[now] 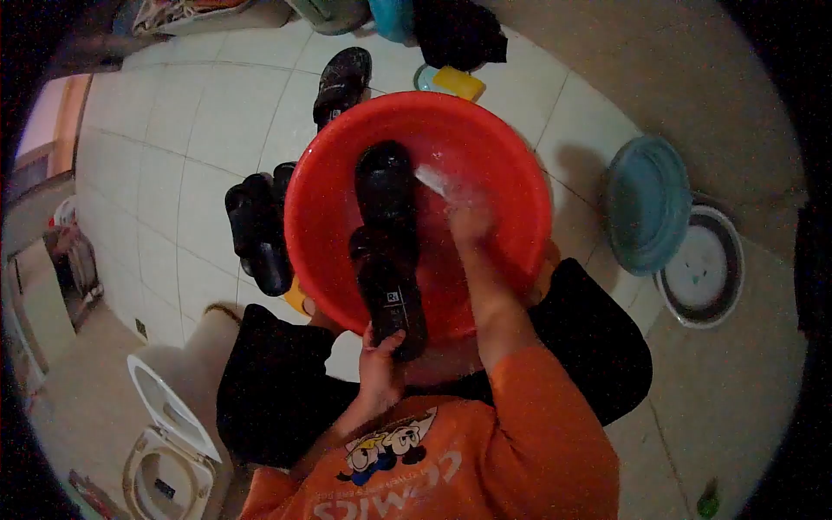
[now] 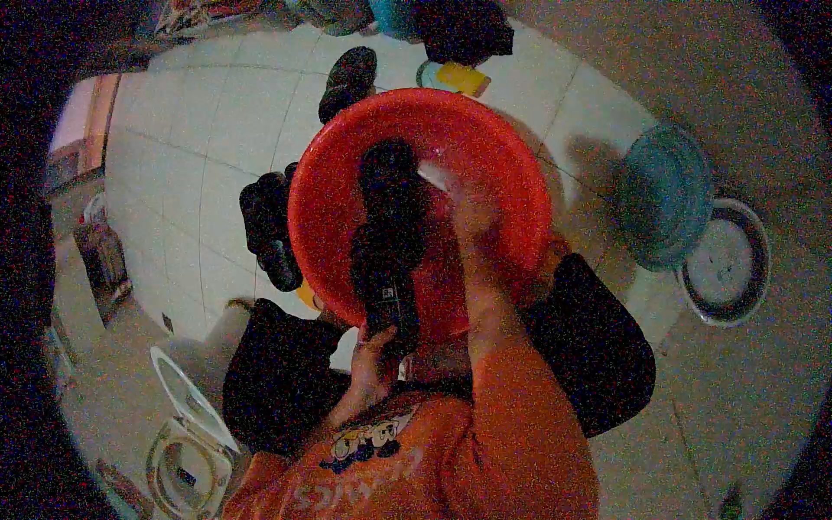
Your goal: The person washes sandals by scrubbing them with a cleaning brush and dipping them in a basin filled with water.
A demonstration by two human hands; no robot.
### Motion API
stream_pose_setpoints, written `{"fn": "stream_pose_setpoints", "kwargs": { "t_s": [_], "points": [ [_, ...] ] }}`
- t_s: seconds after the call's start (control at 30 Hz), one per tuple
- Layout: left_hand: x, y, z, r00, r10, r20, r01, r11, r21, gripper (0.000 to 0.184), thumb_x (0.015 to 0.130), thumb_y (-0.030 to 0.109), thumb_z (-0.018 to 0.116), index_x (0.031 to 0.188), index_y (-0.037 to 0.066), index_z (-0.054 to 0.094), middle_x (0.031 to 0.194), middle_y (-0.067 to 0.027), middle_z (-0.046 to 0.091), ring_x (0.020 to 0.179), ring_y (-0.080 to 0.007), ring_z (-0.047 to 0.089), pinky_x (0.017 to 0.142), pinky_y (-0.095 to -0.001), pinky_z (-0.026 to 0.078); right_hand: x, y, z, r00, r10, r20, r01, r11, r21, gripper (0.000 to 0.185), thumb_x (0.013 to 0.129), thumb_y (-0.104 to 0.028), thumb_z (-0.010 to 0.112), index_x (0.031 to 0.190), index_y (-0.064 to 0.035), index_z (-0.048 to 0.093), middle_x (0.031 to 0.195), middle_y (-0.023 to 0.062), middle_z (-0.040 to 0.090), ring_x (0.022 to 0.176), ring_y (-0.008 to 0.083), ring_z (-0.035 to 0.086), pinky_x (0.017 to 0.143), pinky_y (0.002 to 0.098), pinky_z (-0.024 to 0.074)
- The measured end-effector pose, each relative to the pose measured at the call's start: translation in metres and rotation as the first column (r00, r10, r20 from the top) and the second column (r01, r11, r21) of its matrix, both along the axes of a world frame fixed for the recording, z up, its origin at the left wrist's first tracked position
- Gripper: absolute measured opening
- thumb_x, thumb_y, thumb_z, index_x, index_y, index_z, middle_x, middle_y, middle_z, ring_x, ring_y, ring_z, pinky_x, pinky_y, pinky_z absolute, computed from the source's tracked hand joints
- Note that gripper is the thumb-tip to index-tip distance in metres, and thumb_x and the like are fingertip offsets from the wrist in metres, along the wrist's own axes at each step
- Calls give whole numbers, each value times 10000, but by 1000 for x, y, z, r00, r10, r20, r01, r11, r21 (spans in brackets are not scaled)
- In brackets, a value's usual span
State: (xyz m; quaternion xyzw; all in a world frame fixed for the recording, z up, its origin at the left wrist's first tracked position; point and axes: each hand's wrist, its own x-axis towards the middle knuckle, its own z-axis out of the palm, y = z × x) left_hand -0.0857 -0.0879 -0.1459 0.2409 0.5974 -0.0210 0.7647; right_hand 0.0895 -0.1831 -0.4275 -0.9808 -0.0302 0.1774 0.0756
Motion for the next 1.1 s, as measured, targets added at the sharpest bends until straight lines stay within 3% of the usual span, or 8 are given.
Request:
{"fn": "stream_pose_setpoints", "kwargs": {
  "t_s": [0.23, 0.27, 0.33, 0.6, 0.63, 0.7, 0.83, 1.1],
  "points": [
    [-8, -2, -1, 996, 27, 81, -34, 996, 88, 453, 711, -31, 544, 1132, 47, 394, 1005, -97, 511, 874, -216, 531, 753, -332, 466, -18, 23, -26, 942, 266, 206, -282, 958, 51, 294, 806, -178, 428, 1070, -81, 514, 859, 129, 585, 783, 302, 556, 702, 396, 457],
    [-9, -1, 0, 996, 31, 86, -38, 995, 92, 453, 711, -31, 544, 1132, 47, 394, 1005, -97, 511, 874, -216, 531, 753, -332, 466, -14, 27, -18, 985, -33, 167, -12, 965, 261, 291, 824, -214, 426, 1049, -58, 524, 884, 153, 583, 805, 304, 555, 717, 388, 447],
    [-6, -1, 2, 991, -7, 134, -14, 987, 160, 467, 713, -18, 551, 1146, 48, 389, 1004, -92, 513, 879, -208, 531, 752, -314, 463, -12, 33, -9, 922, -388, -16, 342, 793, 504, 314, 844, -261, 420, 1025, -33, 537, 916, 182, 579, 832, 309, 553, 737, 380, 435],
    [-5, 2, 8, 981, -11, 193, -18, 989, 149, 522, 718, -4, 559, 1192, 60, 351, 1020, -72, 513, 898, -203, 525, 785, -320, 447, -43, 20, 45, 796, -294, -529, 551, -10, 835, 388, 870, -341, 392, 1002, -12, 550, 965, 208, 565, 877, 322, 541, 769, 376, 410],
    [-7, 4, 4, 969, 0, 245, -29, 993, 112, 533, 715, -3, 564, 1197, 61, 345, 1033, -73, 508, 907, -204, 522, 792, -322, 443, -38, 15, 50, 806, -291, -515, 537, -4, 843, 388, 870, -341, 392, 1002, -12, 550, 965, 208, 565, 877, 322, 541, 769, 376, 410],
    [-4, 8, -1, 959, -5, 284, -27, 994, 107, 528, 718, 0, 566, 1194, 70, 347, 1037, -74, 505, 906, -208, 523, 769, -331, 453, -19, 2, 61, 868, -345, -357, 496, 624, 604, 429, 853, -386, 442, 1037, -6, 520, 940, 153, 580, 830, 291, 550, 773, 370, 401],
    [3, 8, -11, 922, -85, 379, 51, 994, 99, 515, 729, 11, 565, 1184, 115, 350, 1041, -74, 497, 910, -229, 520, 685, -369, 480, -30, 4, 198, 933, -340, -121, 324, 644, 693, 377, 826, -321, 524, 1042, -13, 496, 883, 91, 579, 761, 229, 558, 672, 336, 442],
    [-1, -1, -42, 947, -79, 311, 56, 995, 80, 597, 715, 33, 599, 1218, 163, 305, 1052, -90, 491, 891, -261, 527, 578, -378, 473, -98, -29, 286, 919, -38, -393, 367, 451, 813, 313, 809, -120, 541, 1080, -60, 397, 869, 123, 553, 691, 225, 591, 520, 328, 465]
  ]
}}
